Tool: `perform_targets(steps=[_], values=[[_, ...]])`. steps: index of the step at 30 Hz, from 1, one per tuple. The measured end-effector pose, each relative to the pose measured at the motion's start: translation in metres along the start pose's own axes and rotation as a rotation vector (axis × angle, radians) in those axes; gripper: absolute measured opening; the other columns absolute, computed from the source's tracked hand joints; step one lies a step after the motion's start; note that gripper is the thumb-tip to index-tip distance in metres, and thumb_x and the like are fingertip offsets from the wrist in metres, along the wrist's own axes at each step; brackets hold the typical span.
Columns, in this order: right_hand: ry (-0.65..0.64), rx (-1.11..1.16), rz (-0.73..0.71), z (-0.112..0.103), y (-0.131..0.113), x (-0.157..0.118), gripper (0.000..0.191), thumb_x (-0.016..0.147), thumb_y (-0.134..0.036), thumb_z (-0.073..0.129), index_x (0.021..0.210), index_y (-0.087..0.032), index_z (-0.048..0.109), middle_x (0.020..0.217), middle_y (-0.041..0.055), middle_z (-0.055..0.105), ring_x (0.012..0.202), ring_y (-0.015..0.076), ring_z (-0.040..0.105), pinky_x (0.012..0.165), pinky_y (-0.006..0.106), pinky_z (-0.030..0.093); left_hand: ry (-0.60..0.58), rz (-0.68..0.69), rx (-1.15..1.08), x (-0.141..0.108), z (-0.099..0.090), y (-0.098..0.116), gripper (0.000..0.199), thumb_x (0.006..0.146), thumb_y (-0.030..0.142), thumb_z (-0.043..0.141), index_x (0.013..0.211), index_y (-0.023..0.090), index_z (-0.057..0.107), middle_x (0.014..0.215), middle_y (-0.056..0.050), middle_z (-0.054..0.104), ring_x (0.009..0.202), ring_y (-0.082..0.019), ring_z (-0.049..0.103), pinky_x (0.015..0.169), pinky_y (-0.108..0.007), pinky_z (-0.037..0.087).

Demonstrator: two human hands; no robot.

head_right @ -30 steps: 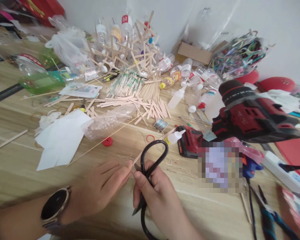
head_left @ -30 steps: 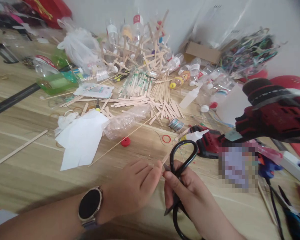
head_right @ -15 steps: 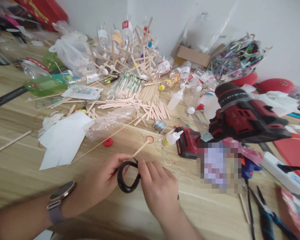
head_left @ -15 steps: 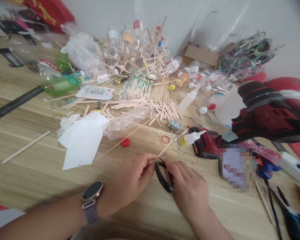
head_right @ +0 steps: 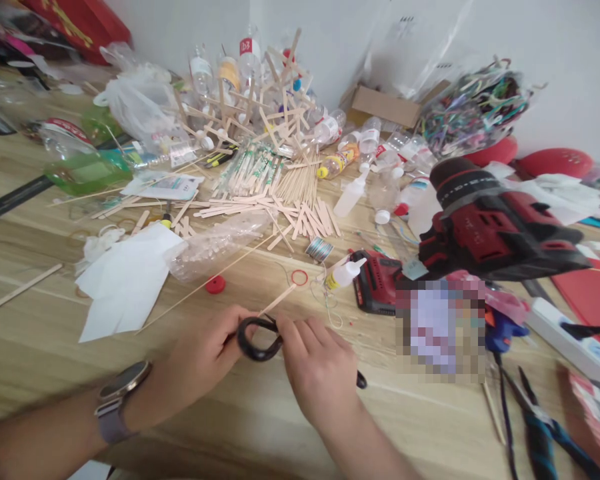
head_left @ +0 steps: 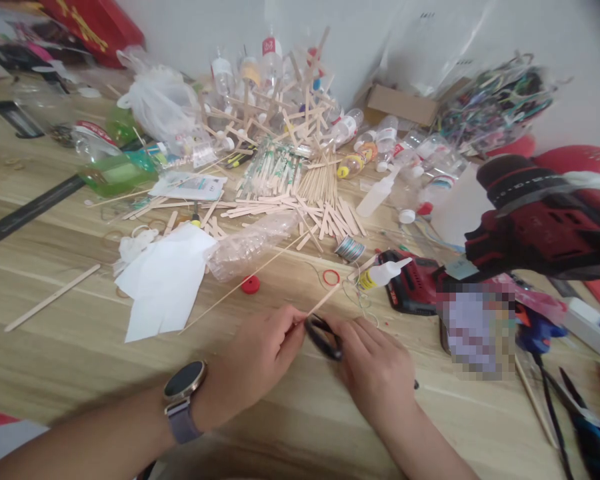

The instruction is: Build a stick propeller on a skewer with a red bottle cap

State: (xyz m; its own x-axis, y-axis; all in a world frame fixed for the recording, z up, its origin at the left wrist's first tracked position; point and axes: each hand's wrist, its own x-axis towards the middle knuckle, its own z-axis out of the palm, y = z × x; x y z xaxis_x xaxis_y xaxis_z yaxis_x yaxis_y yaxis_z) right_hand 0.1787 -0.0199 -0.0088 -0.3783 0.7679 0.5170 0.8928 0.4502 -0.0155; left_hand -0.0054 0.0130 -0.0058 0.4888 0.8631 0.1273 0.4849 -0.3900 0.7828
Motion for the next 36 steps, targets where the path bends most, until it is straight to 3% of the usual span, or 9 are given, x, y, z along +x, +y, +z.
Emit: perform_targets(steps=[3, 6, 9, 11, 14, 18, 23, 27, 36], values=[[-0.007, 0.205, 0.177, 0.0, -0.007, -0.001, 0.027, 0.101, -0.027, 0.038, 0.089, -0.016, 0.06, 0.059, 0.0012, 0.066, 0.049, 0.0152, 0.062, 0.048, 0.025, 0.042, 0.103, 0.214, 0.165, -0.003, 0.002, -0.001, 0.021, 0.099, 0.019, 0.039, 0.099, 0.015, 0.06, 0.088, -0.005, 0.071, 0.082, -0.019, 0.067, 0.073, -0.03, 0.052], [-0.127, 0.501, 0.414, -0.007, -0.016, 0.002, 0.024, 0.098, -0.029, 0.043, 0.081, -0.018, 0.057, 0.052, -0.0022, 0.063, 0.042, 0.0125, 0.06, 0.041, 0.021, 0.043, 0.139, 0.433, 0.271, -0.005, 0.003, -0.004, 0.021, 0.099, 0.015, 0.037, 0.111, 0.012, 0.054, 0.092, -0.007, 0.071, 0.083, -0.019, 0.065, 0.075, -0.03, 0.051], [-0.198, 0.747, 0.558, -0.015, -0.023, 0.007, 0.028, 0.097, -0.03, 0.044, 0.073, -0.02, 0.054, 0.049, -0.0031, 0.063, 0.041, 0.0115, 0.06, 0.041, 0.019, 0.045, 0.119, 0.511, 0.262, -0.007, 0.003, -0.005, 0.023, 0.098, 0.013, 0.035, 0.117, 0.011, 0.05, 0.091, -0.007, 0.069, 0.082, -0.02, 0.063, 0.076, -0.032, 0.05], [-0.197, 0.847, 0.593, -0.017, -0.025, 0.009, 0.031, 0.097, -0.033, 0.043, 0.07, -0.02, 0.053, 0.047, -0.0027, 0.063, 0.04, 0.0116, 0.059, 0.04, 0.019, 0.046, 0.081, 0.46, 0.176, -0.009, 0.003, -0.004, 0.022, 0.099, 0.015, 0.035, 0.114, 0.013, 0.051, 0.091, -0.007, 0.068, 0.085, -0.019, 0.062, 0.078, -0.031, 0.048], [-0.174, 0.848, 0.592, -0.015, -0.023, 0.008, 0.033, 0.097, -0.035, 0.043, 0.068, -0.021, 0.052, 0.046, -0.0024, 0.062, 0.04, 0.0121, 0.059, 0.04, 0.019, 0.046, -0.007, 0.201, -0.076, -0.01, 0.002, 0.0, 0.018, 0.099, 0.022, 0.038, 0.103, 0.018, 0.054, 0.09, -0.005, 0.067, 0.085, -0.018, 0.061, 0.078, -0.03, 0.046], [-0.108, 0.578, 0.492, -0.01, -0.015, -0.001, 0.029, 0.096, -0.033, 0.046, 0.07, -0.022, 0.053, 0.049, -0.0027, 0.063, 0.039, 0.0133, 0.06, 0.039, 0.02, 0.045, -0.216, -0.168, -0.668, -0.005, 0.002, 0.005, 0.022, 0.097, 0.04, 0.044, 0.095, 0.019, 0.051, 0.08, -0.002, 0.064, 0.073, -0.013, 0.058, 0.066, -0.024, 0.043], [-0.004, 0.317, 0.324, -0.008, -0.012, -0.003, 0.023, 0.097, -0.033, 0.044, 0.083, -0.021, 0.059, 0.059, 0.0006, 0.068, 0.045, 0.0164, 0.065, 0.038, 0.023, 0.045, -0.34, -0.362, -1.127, 0.001, 0.007, 0.005, 0.032, 0.087, 0.048, 0.061, 0.087, 0.019, 0.047, 0.068, 0.004, 0.057, 0.059, -0.008, 0.046, 0.055, -0.02, 0.035], [0.071, 0.267, 0.248, -0.007, -0.018, 0.002, 0.025, 0.099, -0.03, 0.04, 0.087, -0.022, 0.061, 0.065, 0.0032, 0.073, 0.053, 0.0183, 0.07, 0.043, 0.025, 0.05, -0.292, -0.392, -1.148, 0.001, 0.011, 0.004, 0.033, 0.083, 0.046, 0.067, 0.085, 0.018, 0.049, 0.072, 0.004, 0.053, 0.062, -0.008, 0.043, 0.057, -0.02, 0.034], [0.003, 0.292, 0.293, -0.008, -0.015, -0.002, 0.025, 0.098, -0.033, 0.042, 0.085, -0.02, 0.061, 0.059, 0.0016, 0.069, 0.044, 0.0173, 0.066, 0.039, 0.024, 0.047, -0.091, -0.416, -0.925, 0.009, -0.001, 0.005, 0.021, 0.087, 0.037, 0.06, 0.081, 0.018, 0.053, 0.073, 0.002, 0.058, 0.07, -0.011, 0.051, 0.067, -0.023, 0.041]])
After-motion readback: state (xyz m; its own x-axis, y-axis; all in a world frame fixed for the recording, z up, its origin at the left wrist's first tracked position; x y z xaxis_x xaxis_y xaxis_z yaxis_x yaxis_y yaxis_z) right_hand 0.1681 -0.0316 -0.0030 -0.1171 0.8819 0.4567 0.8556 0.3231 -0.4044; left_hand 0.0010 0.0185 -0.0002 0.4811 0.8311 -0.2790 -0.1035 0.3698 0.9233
